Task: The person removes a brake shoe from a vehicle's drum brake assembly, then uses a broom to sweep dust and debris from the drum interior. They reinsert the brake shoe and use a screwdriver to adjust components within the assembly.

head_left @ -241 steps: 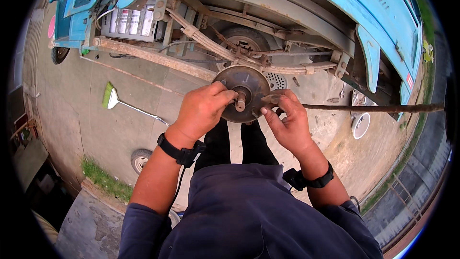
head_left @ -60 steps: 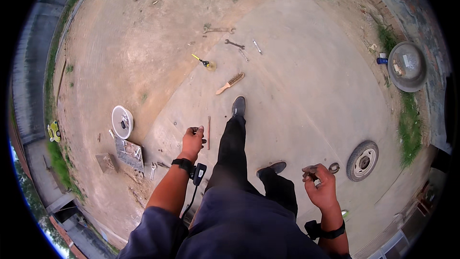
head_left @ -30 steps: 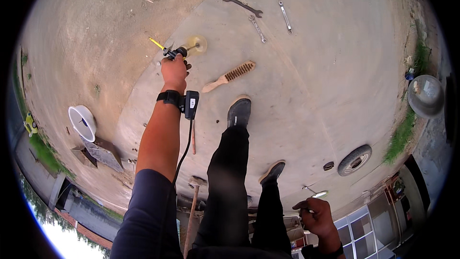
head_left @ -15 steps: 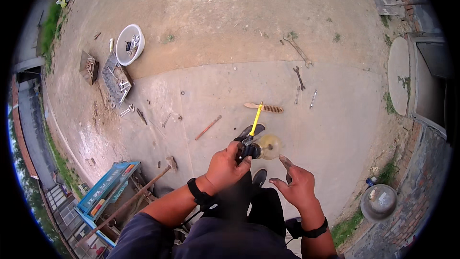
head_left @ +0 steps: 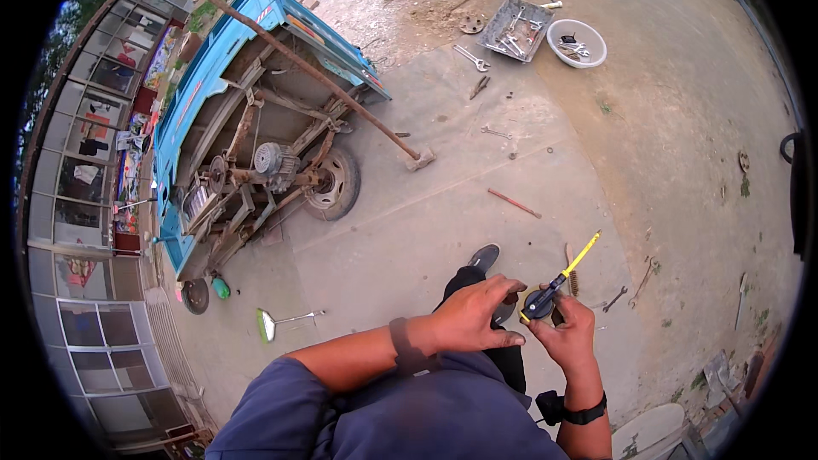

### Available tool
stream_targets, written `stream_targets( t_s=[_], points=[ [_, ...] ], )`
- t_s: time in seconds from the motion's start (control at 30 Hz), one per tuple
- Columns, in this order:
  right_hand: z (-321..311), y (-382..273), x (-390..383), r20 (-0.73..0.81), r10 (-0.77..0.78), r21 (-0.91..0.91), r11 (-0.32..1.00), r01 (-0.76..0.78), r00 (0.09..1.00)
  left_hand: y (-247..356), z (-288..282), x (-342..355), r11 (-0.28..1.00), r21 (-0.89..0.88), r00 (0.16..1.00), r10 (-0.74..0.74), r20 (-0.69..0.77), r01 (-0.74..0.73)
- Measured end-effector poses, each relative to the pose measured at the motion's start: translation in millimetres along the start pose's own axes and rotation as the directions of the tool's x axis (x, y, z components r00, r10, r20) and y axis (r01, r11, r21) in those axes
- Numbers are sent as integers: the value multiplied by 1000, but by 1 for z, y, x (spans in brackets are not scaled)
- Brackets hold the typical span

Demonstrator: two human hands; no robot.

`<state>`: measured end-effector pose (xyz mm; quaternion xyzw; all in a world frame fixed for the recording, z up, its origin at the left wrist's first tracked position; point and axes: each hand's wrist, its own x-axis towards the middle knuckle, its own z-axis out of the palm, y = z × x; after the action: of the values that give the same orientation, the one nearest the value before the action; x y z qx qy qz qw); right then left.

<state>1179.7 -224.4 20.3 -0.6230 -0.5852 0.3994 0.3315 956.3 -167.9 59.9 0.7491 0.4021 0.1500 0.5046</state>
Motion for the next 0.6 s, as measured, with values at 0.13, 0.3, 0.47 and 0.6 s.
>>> stream_targets(
  t_s=[0.13, 0.3, 0.47, 0.6],
  points=[
    [55, -71, 23, 287, -216, -6, 974, 228, 933, -17, -34, -85, 996, -23, 970, -93, -224, 90],
    [135, -136, 46, 486, -328, -25, 922, 388, 810, -38, -85, -161, 976, -157, 888, -204, -412, 151],
    [227, -202, 68, 558, -416, 8, 868, 497, 718, -76, -141, -228, 951, -228, 796, -300, -526, 208],
    [301, -254, 80, 618, -431, -3, 835, 551, 657, -108, -195, -277, 954, -208, 738, -299, -604, 216]
  ],
)
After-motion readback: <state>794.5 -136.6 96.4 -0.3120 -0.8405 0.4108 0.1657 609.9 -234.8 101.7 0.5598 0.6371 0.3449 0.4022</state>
